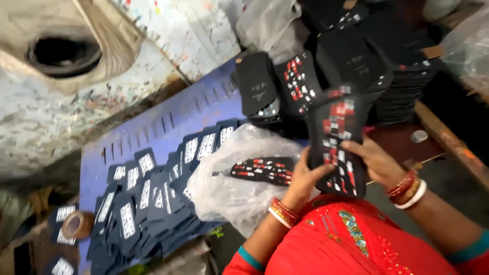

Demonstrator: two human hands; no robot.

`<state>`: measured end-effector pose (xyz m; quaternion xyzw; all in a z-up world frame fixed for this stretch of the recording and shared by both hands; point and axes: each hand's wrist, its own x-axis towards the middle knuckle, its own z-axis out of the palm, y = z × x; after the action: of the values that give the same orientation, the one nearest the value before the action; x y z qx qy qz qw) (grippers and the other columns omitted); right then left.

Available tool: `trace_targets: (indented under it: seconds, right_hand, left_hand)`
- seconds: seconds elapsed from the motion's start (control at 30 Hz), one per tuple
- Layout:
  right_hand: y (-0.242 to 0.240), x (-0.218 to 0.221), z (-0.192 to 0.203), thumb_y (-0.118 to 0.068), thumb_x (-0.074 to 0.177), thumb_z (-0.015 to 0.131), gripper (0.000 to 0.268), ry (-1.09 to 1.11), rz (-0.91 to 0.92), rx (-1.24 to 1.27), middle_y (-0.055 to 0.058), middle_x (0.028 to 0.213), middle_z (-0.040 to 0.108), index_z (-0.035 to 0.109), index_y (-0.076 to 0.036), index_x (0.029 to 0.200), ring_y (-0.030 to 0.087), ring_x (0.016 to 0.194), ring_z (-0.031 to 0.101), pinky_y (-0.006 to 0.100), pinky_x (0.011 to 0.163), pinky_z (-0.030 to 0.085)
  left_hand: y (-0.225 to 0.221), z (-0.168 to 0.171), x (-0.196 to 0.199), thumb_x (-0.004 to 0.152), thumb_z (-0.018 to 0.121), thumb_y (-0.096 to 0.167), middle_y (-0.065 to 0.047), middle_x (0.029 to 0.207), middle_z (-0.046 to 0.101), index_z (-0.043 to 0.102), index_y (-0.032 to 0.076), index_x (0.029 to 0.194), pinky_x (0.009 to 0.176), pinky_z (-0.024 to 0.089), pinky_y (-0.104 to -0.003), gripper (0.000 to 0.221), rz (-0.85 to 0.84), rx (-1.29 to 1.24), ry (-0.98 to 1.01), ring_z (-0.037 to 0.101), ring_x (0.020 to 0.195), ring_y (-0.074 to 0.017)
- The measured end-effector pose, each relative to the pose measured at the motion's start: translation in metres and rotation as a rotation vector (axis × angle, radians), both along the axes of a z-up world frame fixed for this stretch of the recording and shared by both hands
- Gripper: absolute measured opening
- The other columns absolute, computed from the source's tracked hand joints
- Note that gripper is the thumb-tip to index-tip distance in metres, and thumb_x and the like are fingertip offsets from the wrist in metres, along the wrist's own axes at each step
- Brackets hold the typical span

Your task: The person picks up stacks of printed labels and places them into clear plastic bags by hand.

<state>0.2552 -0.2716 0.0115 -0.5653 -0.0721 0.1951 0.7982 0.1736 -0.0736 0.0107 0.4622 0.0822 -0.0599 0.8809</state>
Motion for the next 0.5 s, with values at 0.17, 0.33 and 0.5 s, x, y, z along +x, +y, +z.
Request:
trace_targets:
  seconds: [0.17, 0.33, 0.5]
  right_hand:
    - [0.021, -0.012, -0.036, -0.007, 0.086, 0.073, 0.047, 0.255, -0.016, 0.202, 0.005, 0.110, 0.072, 0.059, -0.002, 0.131, 0.021, 0.096, 0.072, 0.037, 0.082, 0.060]
    - [0.044, 0.007, -0.049, 0.001, 0.088, 0.073, 0.028, -0.361, 0.038, 0.033, 0.007, 0.110, 0.074, 0.069, -0.001, 0.116, 0.017, 0.093, 0.072, 0.030, 0.081, 0.060]
    - [0.134, -0.017, -0.031, -0.002, 0.082, 0.077, 0.020, -0.243, 0.302, -0.010, 0.010, 0.094, 0.077, 0.075, 0.000, 0.102, 0.017, 0.081, 0.075, 0.031, 0.068, 0.060]
  left_hand:
    - [0.029, 0.084, -0.055, 0.076, 0.092, 0.020, -0.030, 0.141, 0.053, 0.046, -0.007, 0.142, 0.109, 0.042, -0.045, 0.086, 0.266, 1.281, -0.481, 0.051, 0.130, -0.0429]
    - [0.082, -0.027, -0.152, 0.093, 0.077, 0.014, -0.010, 0.123, 0.053, 0.048, 0.004, 0.136, 0.101, 0.046, -0.041, 0.054, 1.079, 0.931, -0.236, 0.054, 0.110, -0.0267]
    - [0.085, -0.045, -0.157, 0.097, 0.060, 0.028, -0.007, 0.128, 0.051, 0.037, 0.008, 0.152, 0.093, 0.045, -0.044, 0.063, 1.126, 0.148, 0.294, 0.052, 0.111, -0.0208]
